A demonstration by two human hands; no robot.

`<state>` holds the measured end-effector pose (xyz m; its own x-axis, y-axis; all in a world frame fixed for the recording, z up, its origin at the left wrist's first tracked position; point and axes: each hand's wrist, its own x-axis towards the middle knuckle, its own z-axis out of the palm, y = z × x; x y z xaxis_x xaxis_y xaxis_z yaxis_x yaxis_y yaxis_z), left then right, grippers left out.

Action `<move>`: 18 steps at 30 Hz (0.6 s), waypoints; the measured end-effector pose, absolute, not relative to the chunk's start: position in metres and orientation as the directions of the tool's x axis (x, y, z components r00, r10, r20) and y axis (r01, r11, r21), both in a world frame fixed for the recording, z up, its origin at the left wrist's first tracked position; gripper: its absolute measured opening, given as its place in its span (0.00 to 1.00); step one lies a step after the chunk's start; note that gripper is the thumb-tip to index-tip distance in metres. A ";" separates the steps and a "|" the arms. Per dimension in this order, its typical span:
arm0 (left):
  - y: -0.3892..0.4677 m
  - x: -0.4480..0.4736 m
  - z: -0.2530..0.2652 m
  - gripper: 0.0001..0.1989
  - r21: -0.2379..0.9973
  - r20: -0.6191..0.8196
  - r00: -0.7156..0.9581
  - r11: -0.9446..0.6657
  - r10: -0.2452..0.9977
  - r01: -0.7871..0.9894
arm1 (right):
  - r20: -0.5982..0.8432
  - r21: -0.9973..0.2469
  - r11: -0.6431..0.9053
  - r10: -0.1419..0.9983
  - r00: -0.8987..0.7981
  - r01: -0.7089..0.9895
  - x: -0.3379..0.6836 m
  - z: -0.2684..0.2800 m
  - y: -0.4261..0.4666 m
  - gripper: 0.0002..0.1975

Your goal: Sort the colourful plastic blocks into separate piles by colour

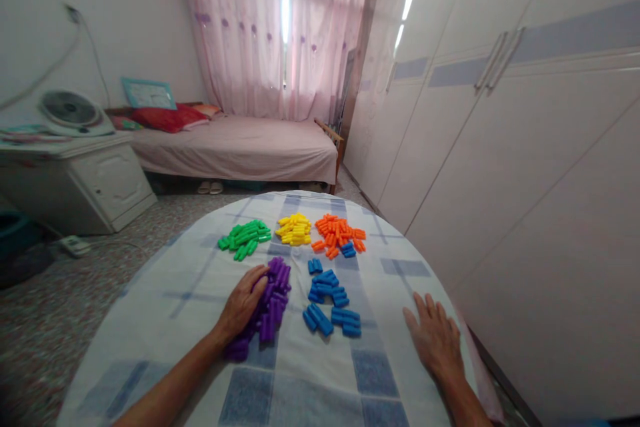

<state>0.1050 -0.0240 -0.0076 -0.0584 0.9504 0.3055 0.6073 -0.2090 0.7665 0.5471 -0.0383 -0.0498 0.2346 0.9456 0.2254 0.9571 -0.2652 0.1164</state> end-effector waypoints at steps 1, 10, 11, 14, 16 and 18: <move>-0.025 0.120 -0.008 0.23 0.764 0.310 -0.038 -0.225 0.950 0.605 | 0.230 0.112 -0.264 0.945 0.233 0.958 0.548 -0.051 -0.038 0.31; 0.047 0.055 0.017 0.23 0.555 0.612 -0.128 -0.309 0.781 0.772 | 0.259 -0.221 0.094 0.965 -0.035 0.971 0.528 -0.012 0.045 0.28; 0.066 0.025 0.013 0.24 0.534 0.634 -0.169 -0.269 0.754 0.802 | 0.261 -0.277 0.086 0.965 -0.011 0.957 0.521 -0.004 0.066 0.29; 0.117 -0.055 -0.011 0.23 0.475 0.632 -0.121 -0.258 0.766 0.842 | 0.227 -0.452 0.098 0.974 0.008 0.887 0.500 0.009 0.134 0.28; 0.141 -0.082 -0.026 0.23 0.500 0.595 -0.068 -0.302 0.801 0.812 | 0.211 -0.573 0.101 0.977 0.027 0.813 0.487 0.009 0.174 0.29; 0.154 -0.084 -0.033 0.25 0.589 0.501 -0.092 -0.261 0.861 0.765 | 0.207 -0.637 0.118 0.978 0.022 0.762 0.476 0.005 0.205 0.29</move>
<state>-0.0842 0.1544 -0.0331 -0.0921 0.8606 0.5008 0.7653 -0.2606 0.5885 0.4761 0.2048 0.0055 0.0224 0.9780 0.2072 0.7619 0.1175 -0.6370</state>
